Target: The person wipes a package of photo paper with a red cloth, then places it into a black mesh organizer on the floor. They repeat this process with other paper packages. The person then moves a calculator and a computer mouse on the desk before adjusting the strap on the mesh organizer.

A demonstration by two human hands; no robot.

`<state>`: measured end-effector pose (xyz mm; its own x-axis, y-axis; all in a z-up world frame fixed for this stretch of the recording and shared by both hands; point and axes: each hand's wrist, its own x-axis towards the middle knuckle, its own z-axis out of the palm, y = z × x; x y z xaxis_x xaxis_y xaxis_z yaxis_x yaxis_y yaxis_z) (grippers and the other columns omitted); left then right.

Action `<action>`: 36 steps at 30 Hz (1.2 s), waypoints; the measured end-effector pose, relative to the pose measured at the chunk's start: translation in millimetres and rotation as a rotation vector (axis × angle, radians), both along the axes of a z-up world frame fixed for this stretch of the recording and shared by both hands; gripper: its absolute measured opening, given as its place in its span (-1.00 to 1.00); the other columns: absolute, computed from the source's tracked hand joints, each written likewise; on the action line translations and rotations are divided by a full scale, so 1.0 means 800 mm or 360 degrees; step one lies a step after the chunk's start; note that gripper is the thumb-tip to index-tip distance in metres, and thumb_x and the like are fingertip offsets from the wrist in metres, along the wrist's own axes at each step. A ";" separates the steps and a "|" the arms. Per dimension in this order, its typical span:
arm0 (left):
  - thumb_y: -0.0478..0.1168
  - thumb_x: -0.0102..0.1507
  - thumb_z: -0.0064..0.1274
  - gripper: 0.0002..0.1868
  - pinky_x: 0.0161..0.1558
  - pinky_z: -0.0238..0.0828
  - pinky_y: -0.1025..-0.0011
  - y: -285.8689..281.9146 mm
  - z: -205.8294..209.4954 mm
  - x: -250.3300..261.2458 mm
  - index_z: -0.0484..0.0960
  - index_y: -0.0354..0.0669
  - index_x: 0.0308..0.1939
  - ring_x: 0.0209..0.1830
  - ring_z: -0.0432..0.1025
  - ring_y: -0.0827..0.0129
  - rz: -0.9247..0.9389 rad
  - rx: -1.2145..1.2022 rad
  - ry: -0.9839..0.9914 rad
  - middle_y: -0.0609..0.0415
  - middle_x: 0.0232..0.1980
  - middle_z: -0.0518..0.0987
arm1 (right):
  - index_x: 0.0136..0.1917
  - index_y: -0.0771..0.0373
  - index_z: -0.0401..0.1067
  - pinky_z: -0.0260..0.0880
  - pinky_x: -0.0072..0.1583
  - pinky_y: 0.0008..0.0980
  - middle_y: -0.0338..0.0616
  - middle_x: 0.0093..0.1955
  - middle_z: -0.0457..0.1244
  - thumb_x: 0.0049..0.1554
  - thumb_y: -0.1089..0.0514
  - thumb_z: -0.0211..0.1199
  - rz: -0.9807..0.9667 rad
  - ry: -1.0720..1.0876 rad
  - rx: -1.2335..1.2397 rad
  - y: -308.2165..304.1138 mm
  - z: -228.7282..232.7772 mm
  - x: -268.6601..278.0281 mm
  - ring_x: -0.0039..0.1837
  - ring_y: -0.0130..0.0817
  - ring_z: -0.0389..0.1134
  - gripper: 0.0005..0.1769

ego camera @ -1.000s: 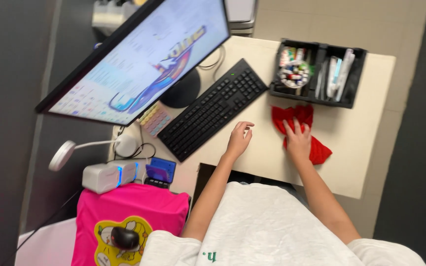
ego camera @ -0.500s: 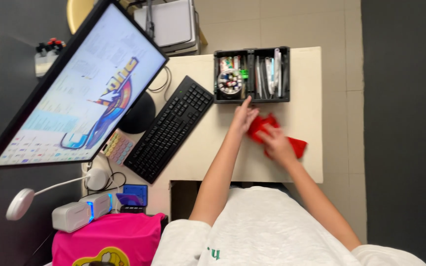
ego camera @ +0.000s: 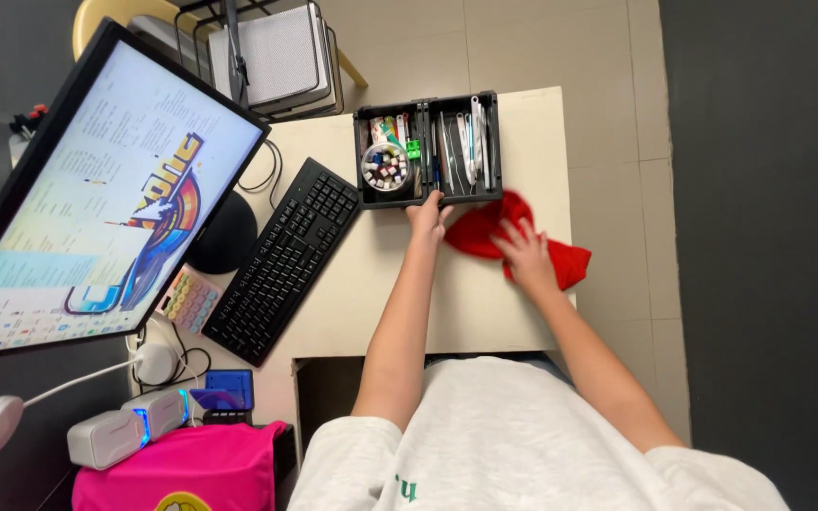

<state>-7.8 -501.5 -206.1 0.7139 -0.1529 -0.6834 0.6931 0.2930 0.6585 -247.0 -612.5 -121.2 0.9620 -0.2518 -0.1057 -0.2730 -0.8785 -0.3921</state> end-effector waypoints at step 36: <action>-0.49 0.20 -0.01 -0.45 -0.48 0.57 0.52 0.207 0.283 -0.067 0.31 -0.20 0.28 -0.26 0.56 0.48 -0.0105 0.0318 -0.0108 0.05 -0.04 0.58 | 0.49 -0.12 0.26 -0.25 0.51 0.45 -0.20 0.68 -0.09 0.11 -0.19 0.19 0.0657 -0.0169 0.0094 -0.012 -0.043 0.396 0.67 0.06 -0.20 -0.31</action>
<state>-61.7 -336.2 20.7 0.7521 -0.0670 -0.6556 0.6587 0.1078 0.7446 69.9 -621.7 -155.4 0.9871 0.1599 -0.0031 0.1412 -0.8807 -0.4521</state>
